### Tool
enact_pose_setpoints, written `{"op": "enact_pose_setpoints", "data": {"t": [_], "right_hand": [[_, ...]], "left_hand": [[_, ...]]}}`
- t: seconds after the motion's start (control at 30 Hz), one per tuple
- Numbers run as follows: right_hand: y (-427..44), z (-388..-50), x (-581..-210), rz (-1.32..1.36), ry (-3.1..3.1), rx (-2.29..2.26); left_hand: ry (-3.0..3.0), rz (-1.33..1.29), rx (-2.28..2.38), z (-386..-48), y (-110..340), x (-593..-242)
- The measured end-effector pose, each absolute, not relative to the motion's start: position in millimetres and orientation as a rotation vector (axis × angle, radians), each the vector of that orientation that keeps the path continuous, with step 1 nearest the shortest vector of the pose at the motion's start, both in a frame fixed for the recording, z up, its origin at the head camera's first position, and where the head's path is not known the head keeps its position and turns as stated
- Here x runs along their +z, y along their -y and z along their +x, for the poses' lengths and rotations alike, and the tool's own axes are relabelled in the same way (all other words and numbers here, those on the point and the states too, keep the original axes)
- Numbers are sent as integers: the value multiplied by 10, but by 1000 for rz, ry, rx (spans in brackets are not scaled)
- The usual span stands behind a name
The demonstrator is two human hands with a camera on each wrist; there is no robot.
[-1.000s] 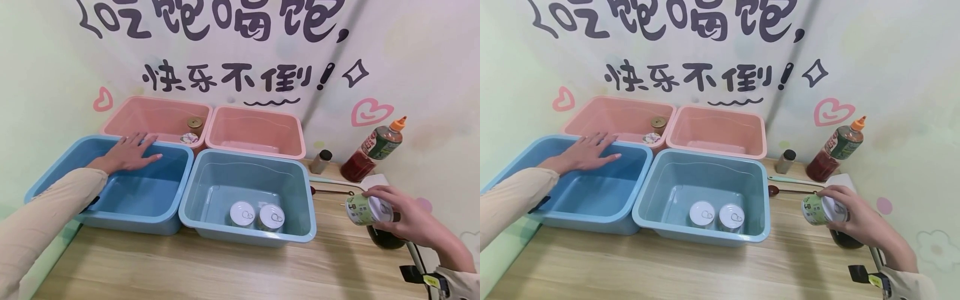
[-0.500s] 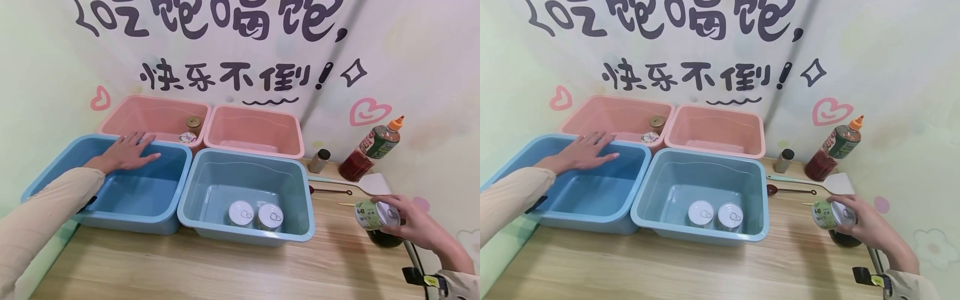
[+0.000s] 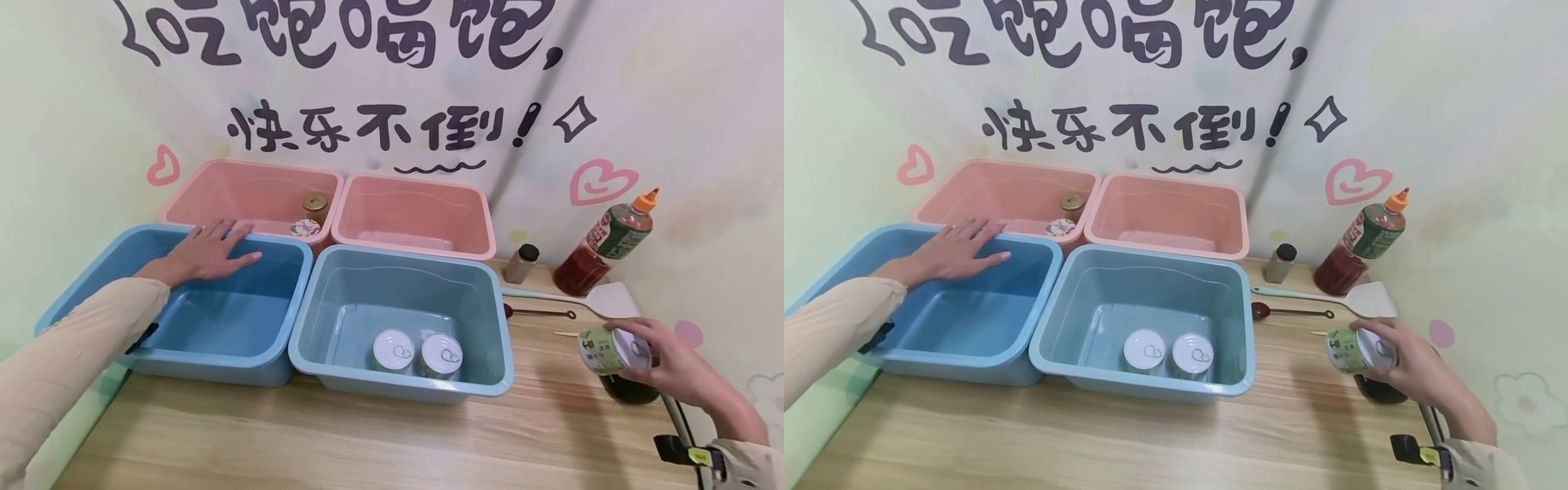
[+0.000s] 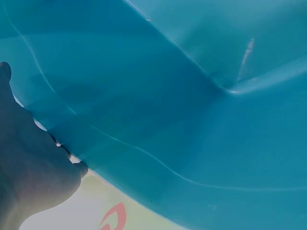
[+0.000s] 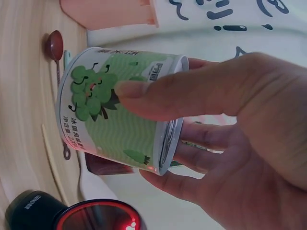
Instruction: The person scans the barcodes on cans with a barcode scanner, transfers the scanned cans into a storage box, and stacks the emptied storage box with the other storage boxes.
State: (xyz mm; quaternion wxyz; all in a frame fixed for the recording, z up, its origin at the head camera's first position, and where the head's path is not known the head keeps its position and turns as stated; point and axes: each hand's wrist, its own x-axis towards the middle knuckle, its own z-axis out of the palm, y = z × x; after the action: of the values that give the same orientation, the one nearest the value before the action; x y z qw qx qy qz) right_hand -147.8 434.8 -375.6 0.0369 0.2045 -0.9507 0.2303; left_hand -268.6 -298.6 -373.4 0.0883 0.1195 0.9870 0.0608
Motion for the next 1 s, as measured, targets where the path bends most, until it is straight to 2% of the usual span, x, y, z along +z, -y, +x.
{"op": "enact_pose_setpoints", "data": {"t": [0.23,0.43,0.7,1.0], "right_hand": [[-4288,-1532,-3621,703,2859,712],[-4148,-1608,-3435,639,2936,509],[-3921,-1803,-3255,715,2935,544],[-3598,-2093,-3039,756,2980,590]], "left_hand": [[-2933,351,204,-2685,2983,-3710],[-2927,373,251,-2717,2884,-3664],[-2944,575,308,-2824,2520,-3604],[-2866,794,287,-2734,2169,-3706]]}}
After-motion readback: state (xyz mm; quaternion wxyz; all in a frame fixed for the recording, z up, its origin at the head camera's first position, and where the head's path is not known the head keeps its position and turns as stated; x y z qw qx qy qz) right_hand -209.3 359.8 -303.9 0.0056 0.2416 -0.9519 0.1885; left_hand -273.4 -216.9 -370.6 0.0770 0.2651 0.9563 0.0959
